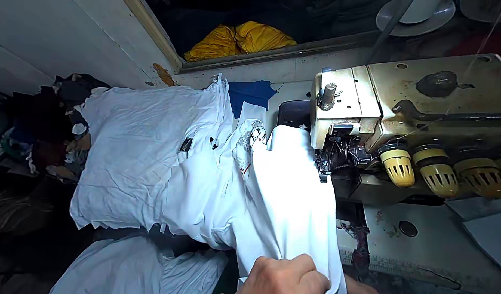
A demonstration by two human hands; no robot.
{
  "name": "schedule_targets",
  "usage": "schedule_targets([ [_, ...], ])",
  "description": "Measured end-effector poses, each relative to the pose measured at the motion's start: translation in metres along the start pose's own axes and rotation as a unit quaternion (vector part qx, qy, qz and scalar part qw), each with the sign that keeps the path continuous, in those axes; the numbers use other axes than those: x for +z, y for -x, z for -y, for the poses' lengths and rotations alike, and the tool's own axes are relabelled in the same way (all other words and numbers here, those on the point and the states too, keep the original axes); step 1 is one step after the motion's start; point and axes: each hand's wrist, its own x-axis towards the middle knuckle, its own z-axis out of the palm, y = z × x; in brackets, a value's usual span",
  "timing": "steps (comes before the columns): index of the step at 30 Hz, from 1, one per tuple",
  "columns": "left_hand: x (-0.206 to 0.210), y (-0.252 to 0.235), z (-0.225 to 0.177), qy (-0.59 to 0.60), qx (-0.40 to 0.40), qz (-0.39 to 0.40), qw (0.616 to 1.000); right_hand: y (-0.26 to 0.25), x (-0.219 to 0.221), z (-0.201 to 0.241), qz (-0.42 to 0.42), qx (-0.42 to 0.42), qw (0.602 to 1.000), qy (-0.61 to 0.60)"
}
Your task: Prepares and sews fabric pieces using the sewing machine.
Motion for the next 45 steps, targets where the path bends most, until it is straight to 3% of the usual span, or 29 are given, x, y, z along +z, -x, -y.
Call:
schedule_targets([
  [5, 0.000, -0.036, 0.019, -0.151, 0.039, -0.042, 0.987, -0.034, -0.002, 0.023, -0.044, 0.006, 0.999, -0.015],
  [13, -0.009, -0.072, 0.030, -0.197, 0.005, -0.087, 0.977, -0.078, 0.013, 0.031, -0.163, 0.010, 0.986, -0.037],
  [18, -0.009, -0.072, 0.031, -0.225, 0.006, -0.099, 0.969, -0.077, 0.022, 0.031, -0.175, 0.010, 0.982, -0.073],
  [31, 0.010, -0.106, 0.019, -0.311, -0.044, -0.140, 0.939, -0.086, 0.036, 0.038, -0.179, 0.001, 0.984, 0.012],
  [35, 0.008, -0.106, 0.020, -0.301, -0.024, -0.128, 0.945, -0.089, 0.035, 0.034, -0.187, 0.001, 0.982, 0.006],
  [38, -0.006, -0.078, 0.024, -0.189, -0.004, -0.085, 0.978, -0.091, 0.030, 0.024, -0.161, -0.024, 0.987, -0.009],
  [40, -0.022, -0.047, 0.027, -0.123, -0.037, -0.086, 0.988, -0.092, 0.028, 0.020, -0.146, -0.021, 0.989, -0.001],
  [43, -0.037, 0.005, 0.046, -0.206, -0.176, -0.104, 0.957, -0.094, 0.027, 0.016, -0.146, -0.011, 0.989, 0.000],
  [45, -0.041, 0.037, 0.058, -0.220, -0.341, 0.001, 0.914, -0.095, 0.027, 0.011, -0.156, -0.010, 0.988, -0.008],
])
